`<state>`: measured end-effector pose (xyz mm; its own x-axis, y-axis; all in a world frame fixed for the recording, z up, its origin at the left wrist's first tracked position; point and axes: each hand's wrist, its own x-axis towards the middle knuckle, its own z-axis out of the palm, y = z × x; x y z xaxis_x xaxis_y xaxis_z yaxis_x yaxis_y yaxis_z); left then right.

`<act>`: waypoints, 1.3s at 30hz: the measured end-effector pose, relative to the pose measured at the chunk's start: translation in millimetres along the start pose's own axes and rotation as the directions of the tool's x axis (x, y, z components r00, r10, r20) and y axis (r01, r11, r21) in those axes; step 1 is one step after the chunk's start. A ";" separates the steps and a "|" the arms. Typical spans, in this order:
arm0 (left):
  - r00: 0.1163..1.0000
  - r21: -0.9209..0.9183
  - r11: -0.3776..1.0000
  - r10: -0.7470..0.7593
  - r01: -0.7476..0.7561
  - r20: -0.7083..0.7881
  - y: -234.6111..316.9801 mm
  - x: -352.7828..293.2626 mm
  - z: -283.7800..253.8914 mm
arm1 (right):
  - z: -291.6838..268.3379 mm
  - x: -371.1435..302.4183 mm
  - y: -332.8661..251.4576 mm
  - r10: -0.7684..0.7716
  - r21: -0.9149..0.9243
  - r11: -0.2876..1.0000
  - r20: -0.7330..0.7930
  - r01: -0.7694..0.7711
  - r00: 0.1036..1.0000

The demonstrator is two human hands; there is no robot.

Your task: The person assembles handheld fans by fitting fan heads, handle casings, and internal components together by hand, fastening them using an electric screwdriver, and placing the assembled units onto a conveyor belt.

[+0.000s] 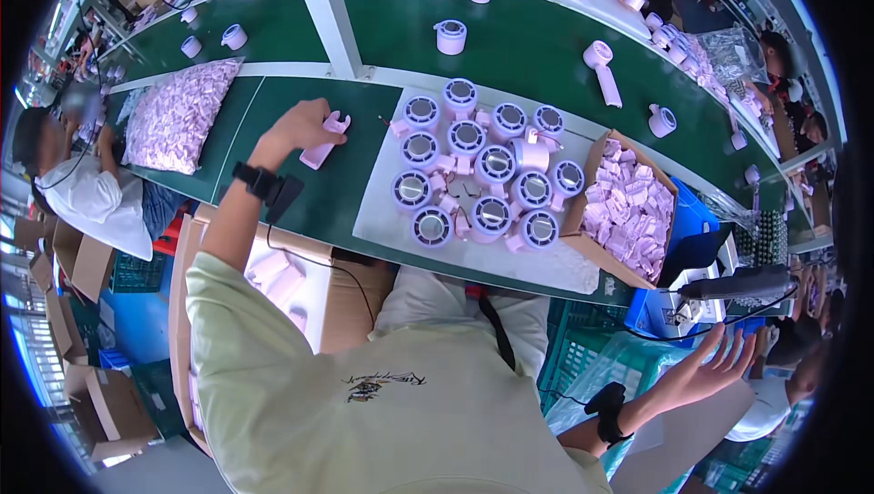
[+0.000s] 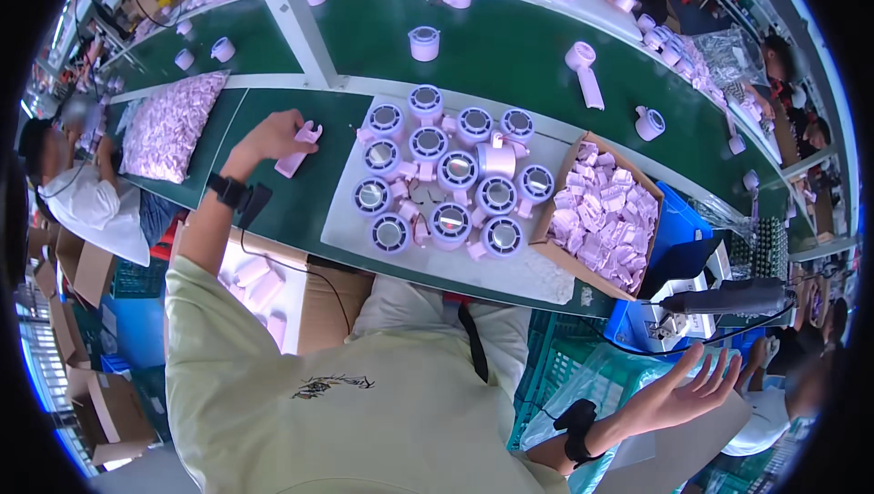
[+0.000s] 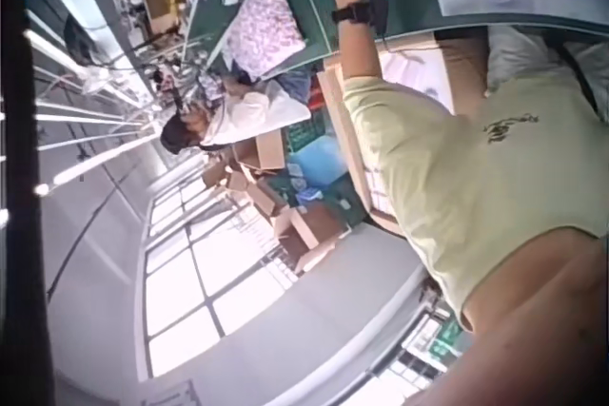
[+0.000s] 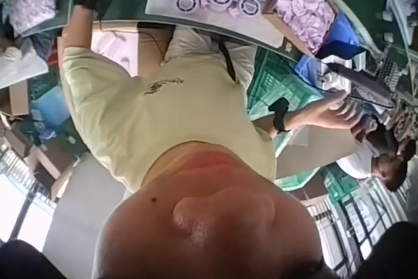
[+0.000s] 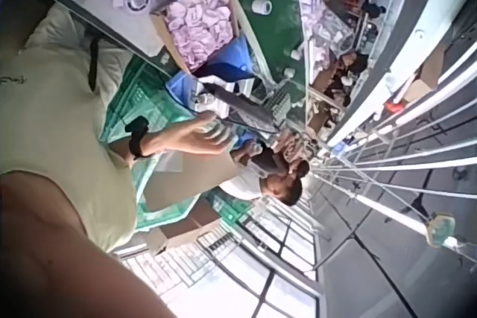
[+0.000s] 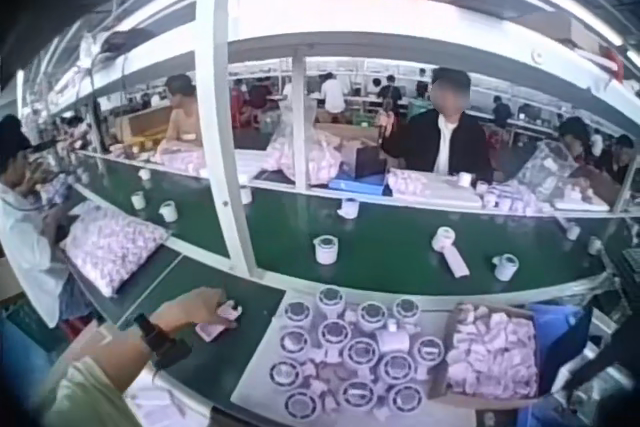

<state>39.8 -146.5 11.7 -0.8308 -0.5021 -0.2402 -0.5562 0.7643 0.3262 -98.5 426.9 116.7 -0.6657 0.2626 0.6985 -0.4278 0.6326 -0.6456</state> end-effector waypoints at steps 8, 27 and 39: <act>0.991 -0.796 0.605 0.092 0.021 0.096 43.6 -39.2 -6.7 | 113.5 18.0 -89.5 -0.155 0.288 0.957 0.589 -0.027 0.793; 0.949 -0.999 -0.041 -0.315 -0.035 -0.021 89.2 -234.7 57.8 | 406.0 176.2 141.7 0.215 -0.560 0.739 0.723 0.375 0.657; 0.980 -0.998 -0.041 -0.195 -0.044 -0.036 142.3 -170.1 50.7 | 428.2 149.9 339.9 0.078 -0.370 0.834 0.812 0.408 0.578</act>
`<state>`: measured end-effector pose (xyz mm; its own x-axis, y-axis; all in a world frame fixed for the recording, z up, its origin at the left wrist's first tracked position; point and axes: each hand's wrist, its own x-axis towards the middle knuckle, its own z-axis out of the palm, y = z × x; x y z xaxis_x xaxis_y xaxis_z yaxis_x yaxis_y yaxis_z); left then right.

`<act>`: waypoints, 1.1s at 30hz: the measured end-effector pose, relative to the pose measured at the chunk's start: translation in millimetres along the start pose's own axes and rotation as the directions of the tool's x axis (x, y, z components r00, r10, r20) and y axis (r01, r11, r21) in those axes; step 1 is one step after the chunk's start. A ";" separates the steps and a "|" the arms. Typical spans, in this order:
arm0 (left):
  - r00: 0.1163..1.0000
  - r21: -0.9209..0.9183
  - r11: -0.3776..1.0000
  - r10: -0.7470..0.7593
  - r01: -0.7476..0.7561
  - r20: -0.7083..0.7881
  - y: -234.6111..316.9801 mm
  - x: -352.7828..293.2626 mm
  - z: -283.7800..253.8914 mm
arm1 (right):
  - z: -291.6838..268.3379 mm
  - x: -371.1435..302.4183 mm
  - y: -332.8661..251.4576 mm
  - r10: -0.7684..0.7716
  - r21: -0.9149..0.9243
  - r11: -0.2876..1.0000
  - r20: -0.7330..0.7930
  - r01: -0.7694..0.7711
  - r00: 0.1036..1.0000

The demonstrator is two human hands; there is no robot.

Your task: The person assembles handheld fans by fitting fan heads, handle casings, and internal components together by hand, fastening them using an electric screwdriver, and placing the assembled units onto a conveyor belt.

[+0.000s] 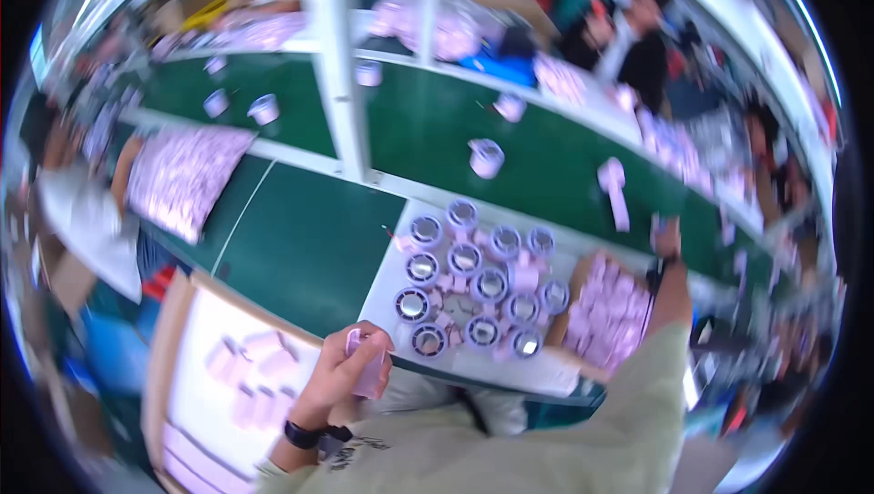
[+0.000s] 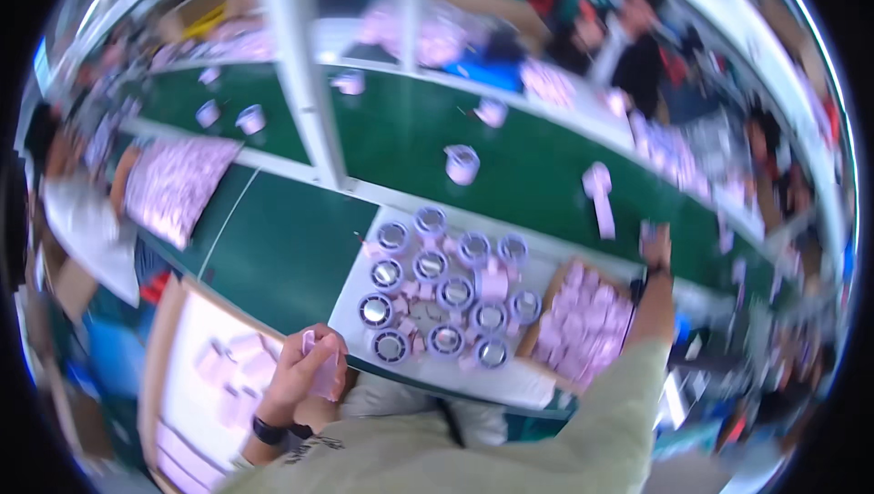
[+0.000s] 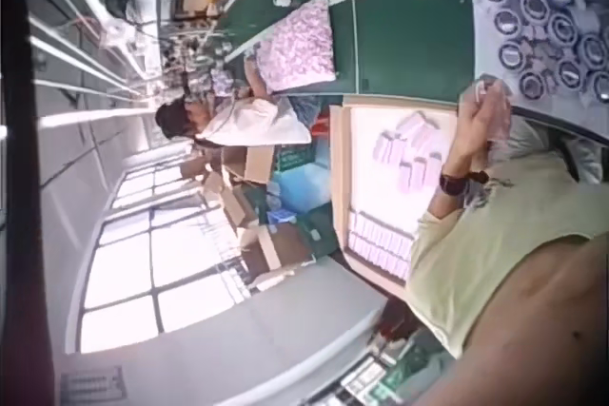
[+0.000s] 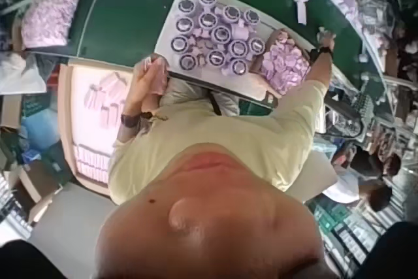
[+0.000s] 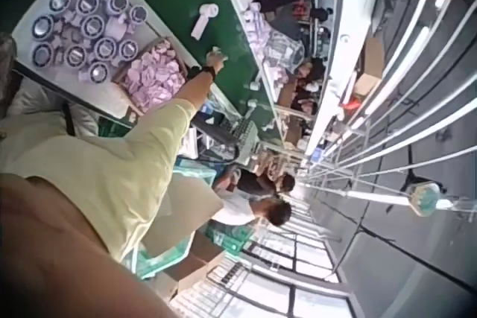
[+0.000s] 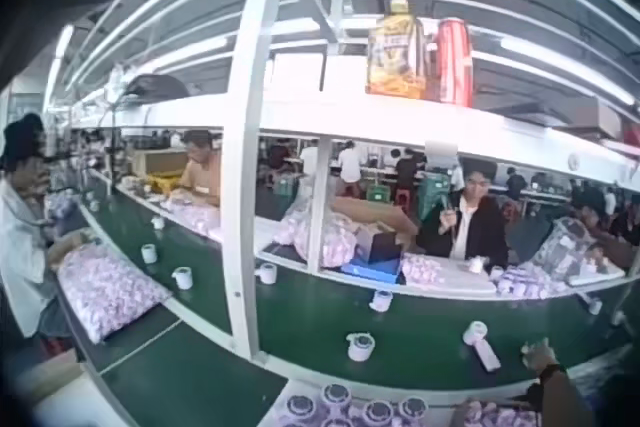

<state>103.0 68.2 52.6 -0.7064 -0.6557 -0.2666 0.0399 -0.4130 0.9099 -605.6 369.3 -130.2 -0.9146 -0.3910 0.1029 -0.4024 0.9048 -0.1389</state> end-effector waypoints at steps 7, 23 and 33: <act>0.987 0.032 0.999 -0.027 0.022 0.159 -16.2 -36.3 -31.2 | -70.4 -11.5 18.3 -0.042 -0.140 0.989 -0.014 0.040 0.999; 0.777 0.193 0.981 -0.098 -0.031 0.622 -44.0 -89.9 12.5 | -285.1 -468.3 -331.0 -0.803 0.339 0.339 -0.383 0.878 0.457; 0.636 0.327 0.943 -0.289 0.061 0.716 -104.5 -104.1 12.9 | -225.5 -539.9 -285.5 -0.838 0.586 0.357 -0.144 0.728 0.527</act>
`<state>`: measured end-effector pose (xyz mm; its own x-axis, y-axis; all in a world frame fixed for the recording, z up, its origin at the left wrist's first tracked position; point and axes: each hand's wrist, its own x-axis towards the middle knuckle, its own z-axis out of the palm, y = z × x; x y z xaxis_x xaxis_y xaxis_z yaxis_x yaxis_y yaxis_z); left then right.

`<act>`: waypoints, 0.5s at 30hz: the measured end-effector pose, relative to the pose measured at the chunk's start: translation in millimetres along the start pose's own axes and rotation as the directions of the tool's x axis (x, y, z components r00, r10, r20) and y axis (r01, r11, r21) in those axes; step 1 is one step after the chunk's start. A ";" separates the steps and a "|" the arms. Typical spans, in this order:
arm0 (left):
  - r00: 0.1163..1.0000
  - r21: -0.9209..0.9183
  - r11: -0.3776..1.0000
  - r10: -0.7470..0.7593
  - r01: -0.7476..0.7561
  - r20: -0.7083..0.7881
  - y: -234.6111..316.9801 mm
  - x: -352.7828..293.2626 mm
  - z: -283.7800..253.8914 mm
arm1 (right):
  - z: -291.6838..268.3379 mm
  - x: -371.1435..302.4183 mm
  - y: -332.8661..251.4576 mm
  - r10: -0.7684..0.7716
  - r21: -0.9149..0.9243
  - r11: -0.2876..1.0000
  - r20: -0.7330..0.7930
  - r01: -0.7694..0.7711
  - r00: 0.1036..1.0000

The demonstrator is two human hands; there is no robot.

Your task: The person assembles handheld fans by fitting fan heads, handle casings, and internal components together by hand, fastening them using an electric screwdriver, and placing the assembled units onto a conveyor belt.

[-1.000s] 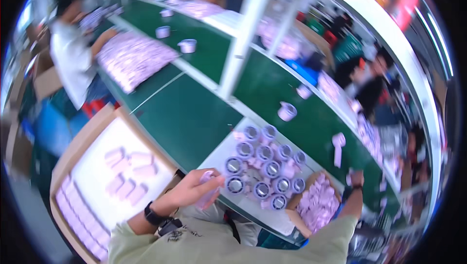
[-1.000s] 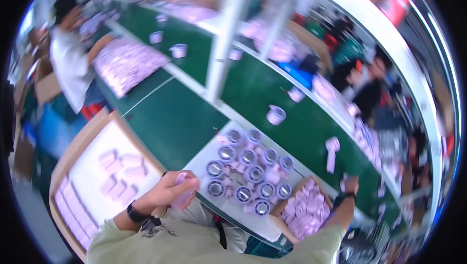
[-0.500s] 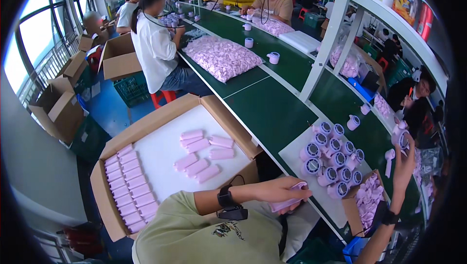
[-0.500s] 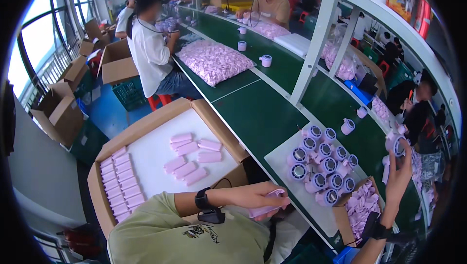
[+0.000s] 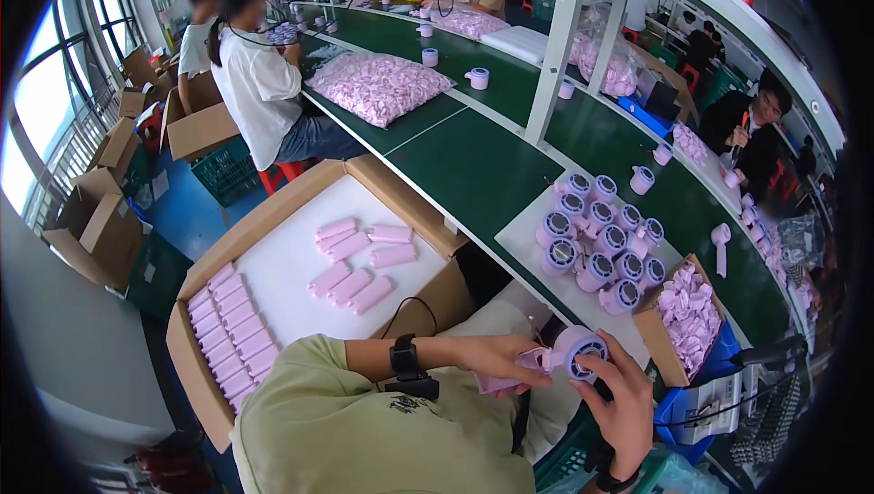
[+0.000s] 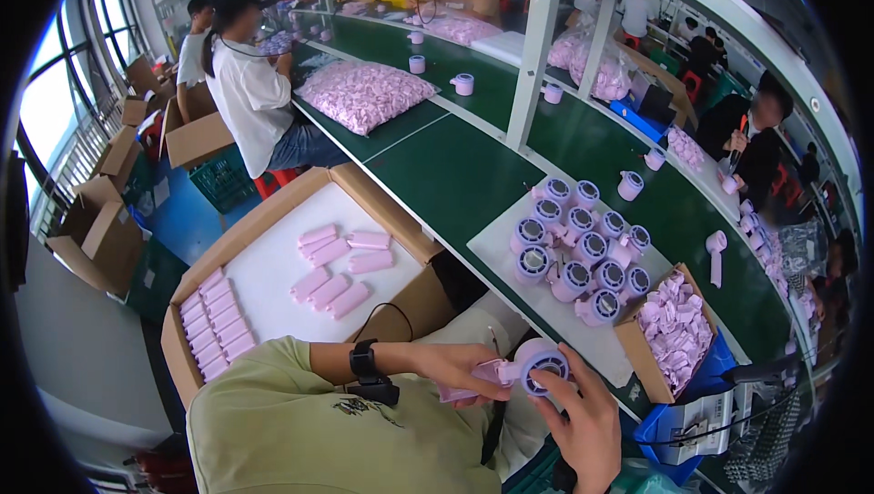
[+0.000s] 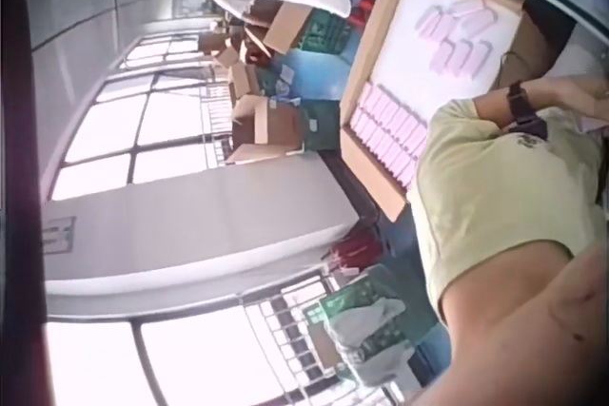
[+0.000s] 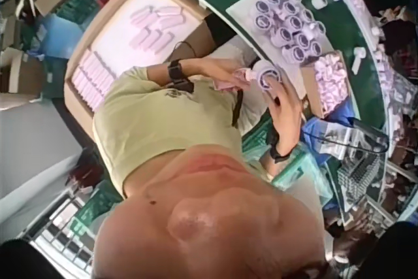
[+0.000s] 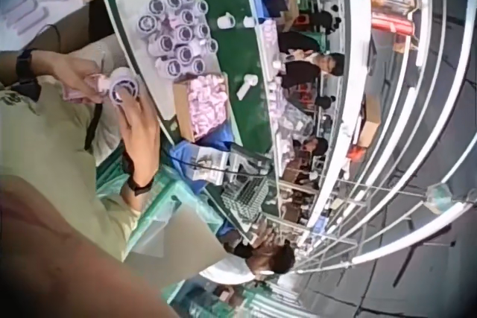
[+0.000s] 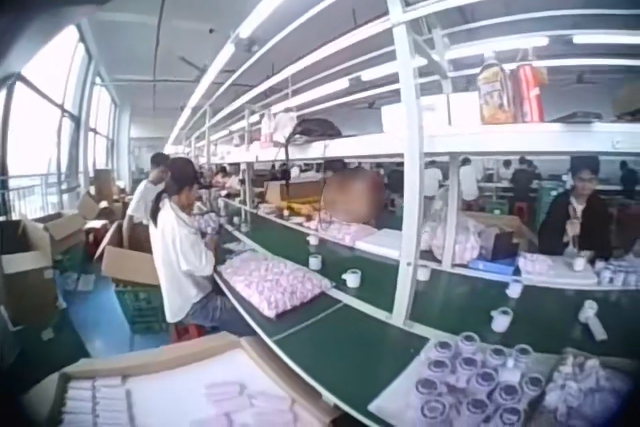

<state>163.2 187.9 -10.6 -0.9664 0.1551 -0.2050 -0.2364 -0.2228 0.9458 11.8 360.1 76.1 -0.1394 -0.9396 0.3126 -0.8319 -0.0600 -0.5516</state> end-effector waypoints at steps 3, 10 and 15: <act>0.995 0.012 0.995 -0.095 0.094 0.028 7.3 7.5 0.9 | 3.0 -13.7 10.0 0.079 -0.105 0.991 -0.063 -0.085 0.995; 0.986 0.076 0.984 -0.164 0.162 0.011 17.7 36.7 -11.7 | -7.7 -2.4 40.4 0.124 -0.013 0.992 0.021 -0.124 0.992; 0.990 0.005 0.996 -0.088 0.089 -0.107 42.9 79.1 -23.5 | -20.7 18.7 41.9 0.276 -0.150 0.930 -0.317 -0.336 0.907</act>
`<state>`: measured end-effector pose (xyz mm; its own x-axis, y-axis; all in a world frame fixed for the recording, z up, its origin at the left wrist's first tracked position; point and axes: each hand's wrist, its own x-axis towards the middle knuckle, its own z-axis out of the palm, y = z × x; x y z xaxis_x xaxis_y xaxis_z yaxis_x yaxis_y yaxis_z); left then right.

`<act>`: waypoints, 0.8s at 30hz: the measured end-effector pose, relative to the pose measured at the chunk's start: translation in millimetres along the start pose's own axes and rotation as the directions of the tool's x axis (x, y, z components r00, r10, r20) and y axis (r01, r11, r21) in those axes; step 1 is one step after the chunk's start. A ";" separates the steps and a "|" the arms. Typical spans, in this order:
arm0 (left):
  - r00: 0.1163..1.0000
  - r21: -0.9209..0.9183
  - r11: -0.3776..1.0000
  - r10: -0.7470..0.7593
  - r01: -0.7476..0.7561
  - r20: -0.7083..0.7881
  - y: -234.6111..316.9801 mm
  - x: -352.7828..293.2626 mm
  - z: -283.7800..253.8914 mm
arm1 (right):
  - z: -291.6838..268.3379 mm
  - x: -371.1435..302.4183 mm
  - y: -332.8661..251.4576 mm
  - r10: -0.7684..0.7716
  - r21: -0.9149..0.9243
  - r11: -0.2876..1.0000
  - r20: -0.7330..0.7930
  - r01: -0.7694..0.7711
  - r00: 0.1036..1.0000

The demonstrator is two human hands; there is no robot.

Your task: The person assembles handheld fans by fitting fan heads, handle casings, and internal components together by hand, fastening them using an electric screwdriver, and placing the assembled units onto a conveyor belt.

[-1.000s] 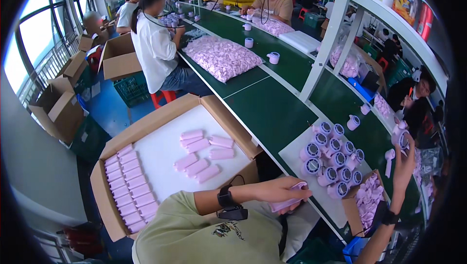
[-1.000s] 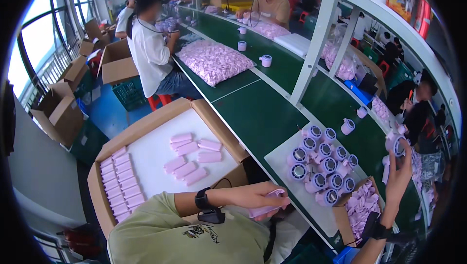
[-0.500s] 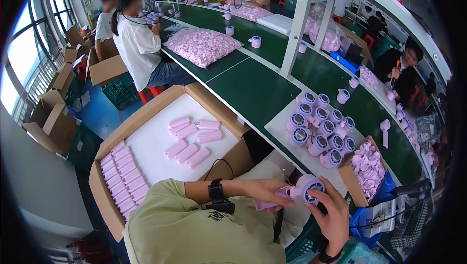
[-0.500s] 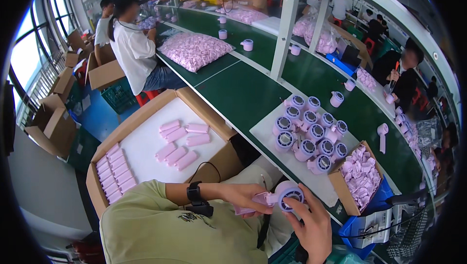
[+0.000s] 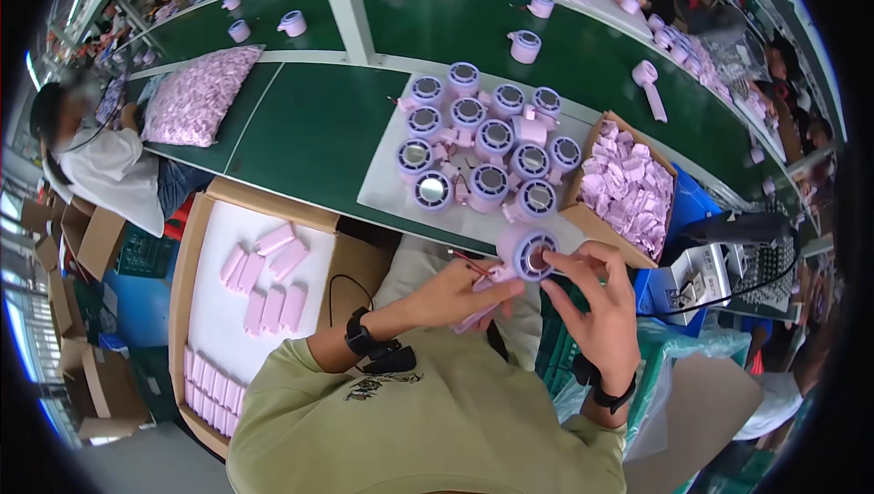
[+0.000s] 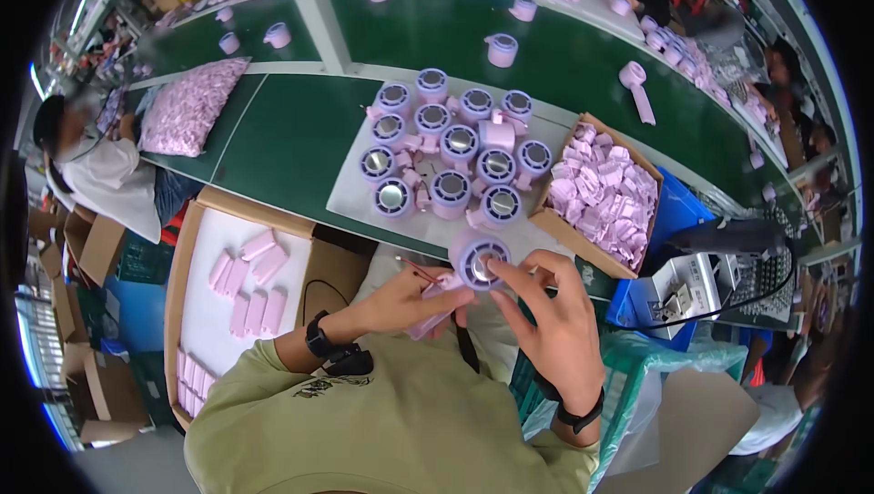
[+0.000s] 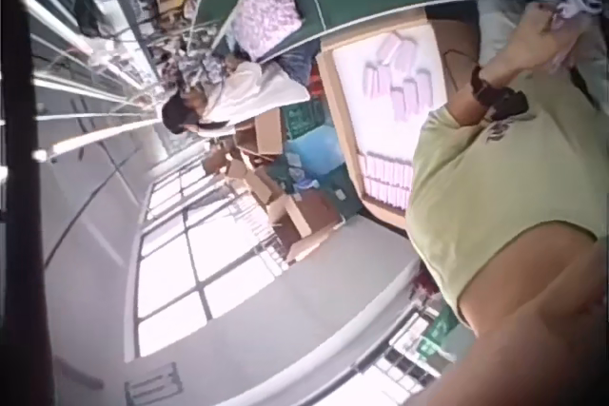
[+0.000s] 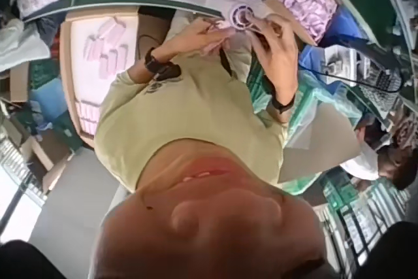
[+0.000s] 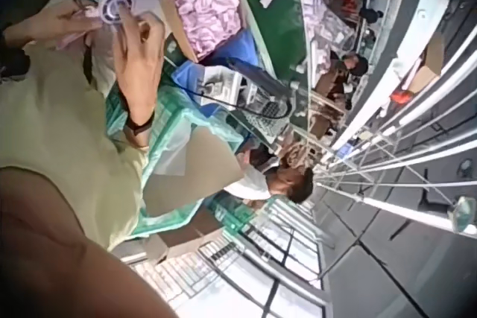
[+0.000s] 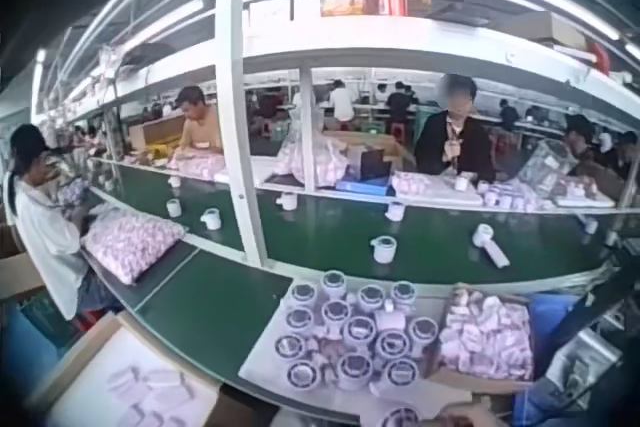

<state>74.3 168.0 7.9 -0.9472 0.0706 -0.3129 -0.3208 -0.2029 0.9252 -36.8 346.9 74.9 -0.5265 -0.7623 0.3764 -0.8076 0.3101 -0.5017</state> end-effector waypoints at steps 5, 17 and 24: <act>0.968 0.188 0.955 0.202 -0.228 0.149 12.5 30.3 -8.1 | 8.9 22.3 -8.2 0.293 0.171 0.928 0.219 -0.332 0.931; 0.935 0.128 0.935 0.308 -0.332 0.178 1.7 59.8 -30.9 | 45.3 36.0 41.1 -0.160 0.162 0.975 0.032 0.153 0.987; 0.976 -0.430 0.876 0.204 -0.219 -0.080 8.8 69.1 -29.8 | 48.3 31.7 46.4 -0.276 0.139 0.954 0.053 0.266 0.960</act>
<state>6.0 141.9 -12.0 -0.9898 -0.0507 -0.1333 -0.0745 -0.6132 0.7864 -78.1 309.7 25.9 -0.2685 -0.8473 0.4583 -0.8734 0.0135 -0.4868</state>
